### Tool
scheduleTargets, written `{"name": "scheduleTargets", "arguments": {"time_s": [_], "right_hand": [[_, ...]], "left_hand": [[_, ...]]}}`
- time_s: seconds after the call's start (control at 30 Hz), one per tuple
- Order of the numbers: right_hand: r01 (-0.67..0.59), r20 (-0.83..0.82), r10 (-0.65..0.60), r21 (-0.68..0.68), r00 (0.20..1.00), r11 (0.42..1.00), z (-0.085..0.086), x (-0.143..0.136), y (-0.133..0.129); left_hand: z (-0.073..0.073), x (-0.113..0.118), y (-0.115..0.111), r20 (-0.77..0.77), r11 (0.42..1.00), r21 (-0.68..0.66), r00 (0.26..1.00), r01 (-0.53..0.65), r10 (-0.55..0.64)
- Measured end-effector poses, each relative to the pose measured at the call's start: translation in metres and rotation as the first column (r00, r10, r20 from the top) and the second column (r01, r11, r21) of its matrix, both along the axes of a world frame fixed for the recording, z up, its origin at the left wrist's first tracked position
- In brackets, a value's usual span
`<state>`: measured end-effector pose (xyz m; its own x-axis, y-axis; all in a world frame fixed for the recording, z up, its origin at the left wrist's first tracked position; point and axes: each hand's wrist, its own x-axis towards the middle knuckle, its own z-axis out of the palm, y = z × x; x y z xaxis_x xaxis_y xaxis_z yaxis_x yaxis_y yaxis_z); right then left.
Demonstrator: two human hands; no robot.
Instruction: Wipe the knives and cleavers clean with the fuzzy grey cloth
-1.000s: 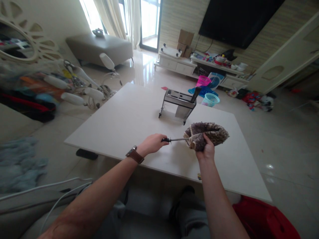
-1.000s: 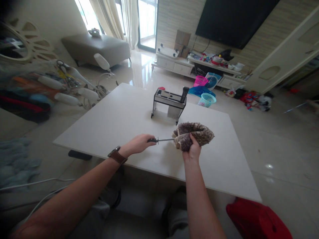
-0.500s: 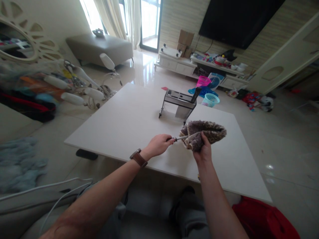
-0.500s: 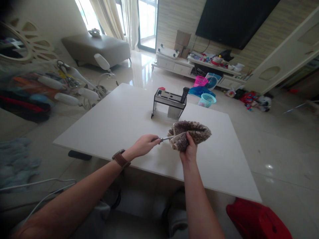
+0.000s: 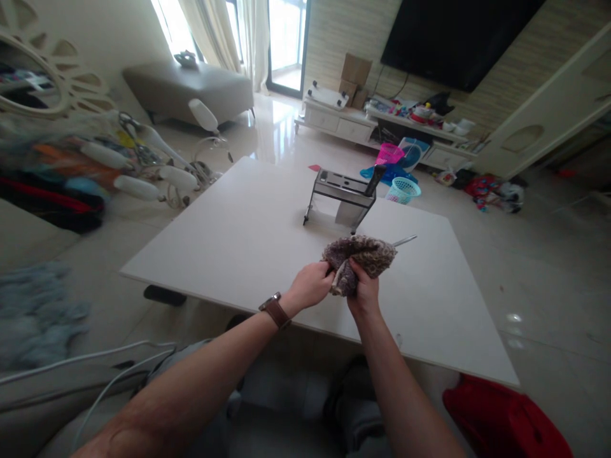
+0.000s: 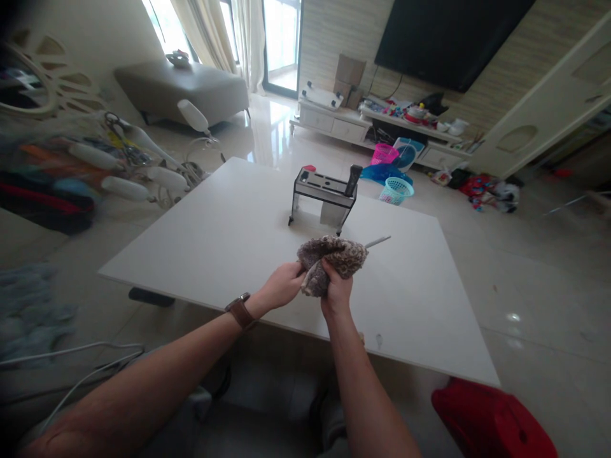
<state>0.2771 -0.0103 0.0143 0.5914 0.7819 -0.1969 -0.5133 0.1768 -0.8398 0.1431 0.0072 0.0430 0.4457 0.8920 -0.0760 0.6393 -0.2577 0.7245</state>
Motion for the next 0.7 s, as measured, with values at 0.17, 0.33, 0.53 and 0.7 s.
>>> {"name": "scheduleTargets", "arguments": {"time_s": [0.17, 0.33, 0.53, 0.7], "right_hand": [[0.001, -0.03, -0.001, -0.021, 1.0, 1.0, -0.008, 0.007, -0.001], [0.021, -0.047, -0.022, -0.014, 0.999, 1.0, -0.008, 0.014, 0.002], [0.011, -0.083, -0.013, -0.017, 0.996, 1.0, -0.01, 0.021, 0.005], [-0.026, -0.1, 0.024, -0.018, 0.995, 0.999, -0.015, 0.034, 0.006]], "left_hand": [[-0.002, 0.003, 0.0, 0.005, 0.999, 0.017, 1.0, 0.028, -0.028], [-0.002, 0.004, 0.001, 0.053, 0.998, 0.025, 0.997, 0.052, -0.054], [-0.003, -0.001, 0.002, 0.017, 0.992, 0.082, 0.996, 0.091, -0.093], [0.001, -0.003, 0.002, -0.047, 0.989, 0.111, 0.994, 0.1, -0.095]]}}
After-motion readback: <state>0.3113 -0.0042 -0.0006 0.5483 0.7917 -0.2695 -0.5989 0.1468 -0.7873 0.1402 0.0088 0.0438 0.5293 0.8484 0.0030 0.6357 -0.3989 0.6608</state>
